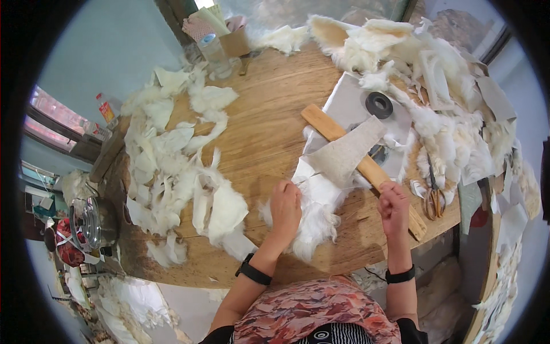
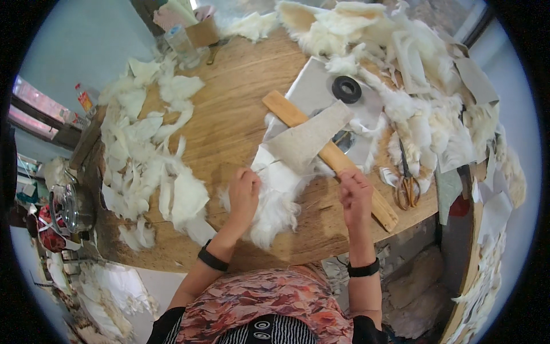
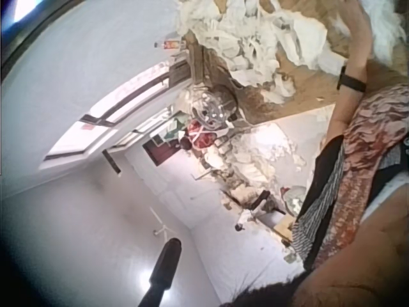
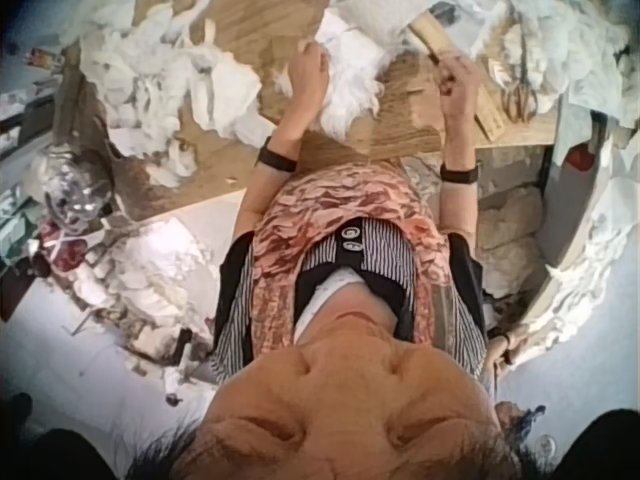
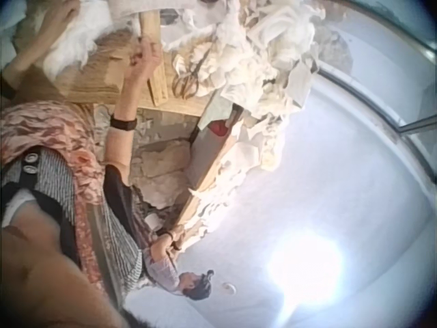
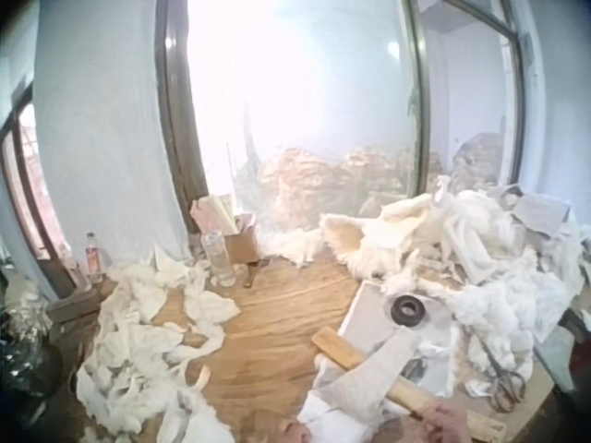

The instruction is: Hand-sewing fur pieces and trimming leather material with a knife using a wooden guide in a workshop.

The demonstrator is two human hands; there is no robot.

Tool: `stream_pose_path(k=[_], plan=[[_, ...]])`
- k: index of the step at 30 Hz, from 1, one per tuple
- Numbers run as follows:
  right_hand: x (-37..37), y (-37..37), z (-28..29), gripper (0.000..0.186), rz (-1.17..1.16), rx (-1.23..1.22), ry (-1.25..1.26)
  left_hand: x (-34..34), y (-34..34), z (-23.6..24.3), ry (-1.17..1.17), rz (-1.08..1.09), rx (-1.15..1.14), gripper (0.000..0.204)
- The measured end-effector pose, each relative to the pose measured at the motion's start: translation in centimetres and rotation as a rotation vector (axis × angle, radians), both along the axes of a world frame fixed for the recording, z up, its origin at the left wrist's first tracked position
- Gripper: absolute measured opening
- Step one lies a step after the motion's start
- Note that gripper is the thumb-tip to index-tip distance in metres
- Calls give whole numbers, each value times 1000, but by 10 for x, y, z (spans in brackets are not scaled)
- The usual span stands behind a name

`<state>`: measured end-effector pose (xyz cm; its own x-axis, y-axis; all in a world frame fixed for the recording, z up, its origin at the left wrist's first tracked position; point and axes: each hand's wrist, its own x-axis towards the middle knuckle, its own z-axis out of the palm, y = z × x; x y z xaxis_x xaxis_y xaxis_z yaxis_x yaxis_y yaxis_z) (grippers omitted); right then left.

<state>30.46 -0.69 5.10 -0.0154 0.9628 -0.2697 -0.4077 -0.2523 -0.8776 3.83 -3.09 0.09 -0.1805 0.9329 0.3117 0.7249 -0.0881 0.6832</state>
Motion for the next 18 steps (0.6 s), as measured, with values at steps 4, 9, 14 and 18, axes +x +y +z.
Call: stream_pose_path(k=[4,9,14,18], plan=[[-26,-16,16,8,105,104,-417,-1,-2,-2,-145,15,-53,9],[-43,-29,46,10,215,350,-95,7,2,16,-53,-85,172,18],[-41,-29,41,10,280,165,411,-1,4,-5,-209,-138,28,19],[-26,-31,37,12,254,63,238,-7,9,-11,-331,-172,-53,17]])
